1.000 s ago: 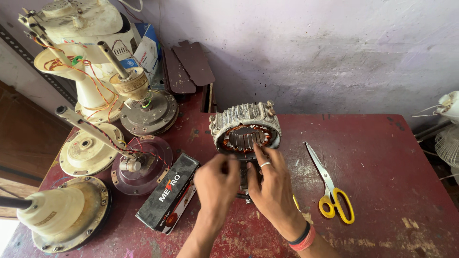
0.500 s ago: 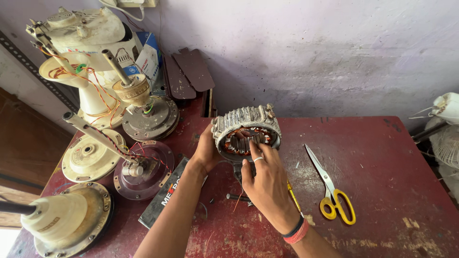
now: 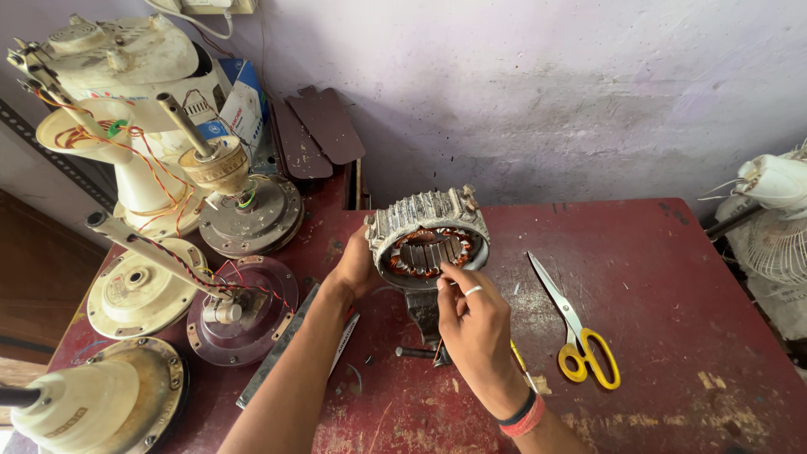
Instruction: The person threads and winds copper wire into the slots of a motor stator held in a bench vise, using a yellow-handled screwdriver to push the wire into place. The person repeatedly adjusts the stator and continues winding the wire around the core.
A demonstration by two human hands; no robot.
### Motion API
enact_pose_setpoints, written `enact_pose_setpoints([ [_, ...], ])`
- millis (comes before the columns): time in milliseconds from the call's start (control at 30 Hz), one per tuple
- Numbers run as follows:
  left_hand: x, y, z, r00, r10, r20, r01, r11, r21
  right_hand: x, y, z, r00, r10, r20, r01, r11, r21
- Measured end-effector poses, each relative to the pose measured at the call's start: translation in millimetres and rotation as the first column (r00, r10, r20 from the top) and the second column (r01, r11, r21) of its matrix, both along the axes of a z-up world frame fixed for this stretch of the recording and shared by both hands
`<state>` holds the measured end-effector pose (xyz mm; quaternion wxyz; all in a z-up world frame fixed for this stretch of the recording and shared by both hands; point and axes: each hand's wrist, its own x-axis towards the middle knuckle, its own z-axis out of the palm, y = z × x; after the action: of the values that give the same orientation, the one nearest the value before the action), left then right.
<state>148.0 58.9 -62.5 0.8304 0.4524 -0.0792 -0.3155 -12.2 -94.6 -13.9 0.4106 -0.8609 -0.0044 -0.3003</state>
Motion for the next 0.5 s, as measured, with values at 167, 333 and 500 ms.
enact_pose_setpoints([
  [167, 19.5, 1.3, -15.7, 0.993, -0.059, 0.101, 0.048, 0.993, 0.111, -6.9, -4.2, -11.0, 0.995, 0.024, 0.102, -0.019, 0.999, -0.05],
  [333, 33.5, -1.1, -12.7, 0.986, -0.141, 0.094, 0.121, 0.973, 0.197, -10.7, -9.9, -26.7, 0.995, 0.011, 0.103, -0.002, 0.996, -0.084],
  [500, 51.5, -4.1, -15.2, 0.969, -0.234, 0.083, 0.217, 0.96, 0.178, -16.4, -11.4, -38.8, 0.999, 0.007, 0.035, -0.008, 1.0, 0.025],
])
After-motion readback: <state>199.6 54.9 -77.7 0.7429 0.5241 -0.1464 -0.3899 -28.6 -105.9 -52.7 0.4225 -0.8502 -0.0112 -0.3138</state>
